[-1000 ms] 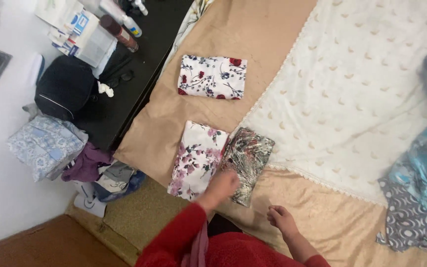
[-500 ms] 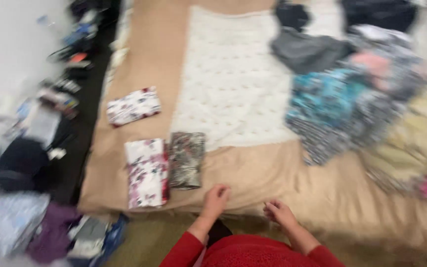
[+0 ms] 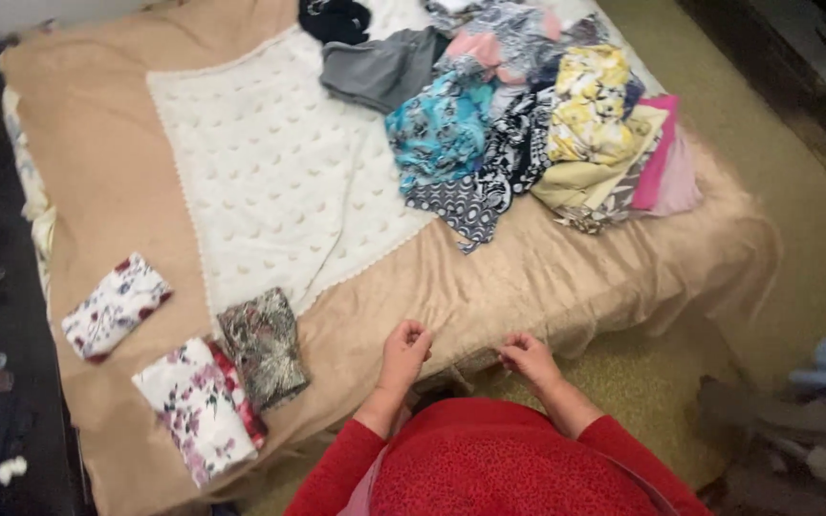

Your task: The person folds several patterned garments one by one on a bed, smoothing and aligning each piece before placing it in a neat stack. The items include floral and abstract-patterned tops or scarves, handled by hand without tools.

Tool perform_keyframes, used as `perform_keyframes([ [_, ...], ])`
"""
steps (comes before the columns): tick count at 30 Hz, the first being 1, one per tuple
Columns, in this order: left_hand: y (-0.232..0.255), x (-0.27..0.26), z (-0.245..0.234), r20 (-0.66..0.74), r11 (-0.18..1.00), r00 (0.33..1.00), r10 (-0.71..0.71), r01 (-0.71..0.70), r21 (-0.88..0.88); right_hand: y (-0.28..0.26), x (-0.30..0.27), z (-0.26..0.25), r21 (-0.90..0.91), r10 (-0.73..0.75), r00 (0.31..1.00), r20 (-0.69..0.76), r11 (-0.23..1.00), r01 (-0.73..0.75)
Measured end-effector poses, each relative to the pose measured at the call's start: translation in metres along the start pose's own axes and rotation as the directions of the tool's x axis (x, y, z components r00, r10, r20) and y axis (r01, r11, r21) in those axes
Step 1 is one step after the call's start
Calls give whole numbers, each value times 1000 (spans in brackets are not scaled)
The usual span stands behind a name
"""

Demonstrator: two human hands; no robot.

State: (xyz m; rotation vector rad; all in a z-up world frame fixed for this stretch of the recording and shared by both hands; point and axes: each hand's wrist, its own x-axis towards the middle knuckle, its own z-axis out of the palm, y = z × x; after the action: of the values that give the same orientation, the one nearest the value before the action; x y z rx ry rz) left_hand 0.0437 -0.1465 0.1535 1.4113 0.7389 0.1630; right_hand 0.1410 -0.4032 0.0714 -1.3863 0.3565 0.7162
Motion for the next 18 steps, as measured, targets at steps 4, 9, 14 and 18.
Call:
perform_keyframes([
  [4, -5, 38, 22, 83, 992, 990, -112, 117, -55, -27, -3, -14, -47, -80, 991, -105, 996, 75],
  [9, 3, 78, 35, 181, 981, 965, -190, 193, -2, -29, 27, -30, -35, -46, 973, -225, 999, 39],
  [14, 37, 95, 30, 228, 971, 945, -236, 220, 95, -8, 55, -38, 10, -42, 957, -286, 999, 47],
  [18, 28, 112, 33, 192, 959, 940, -282, 281, 34, -20, 75, -49, -23, -33, 959, -281, 999, 28],
])
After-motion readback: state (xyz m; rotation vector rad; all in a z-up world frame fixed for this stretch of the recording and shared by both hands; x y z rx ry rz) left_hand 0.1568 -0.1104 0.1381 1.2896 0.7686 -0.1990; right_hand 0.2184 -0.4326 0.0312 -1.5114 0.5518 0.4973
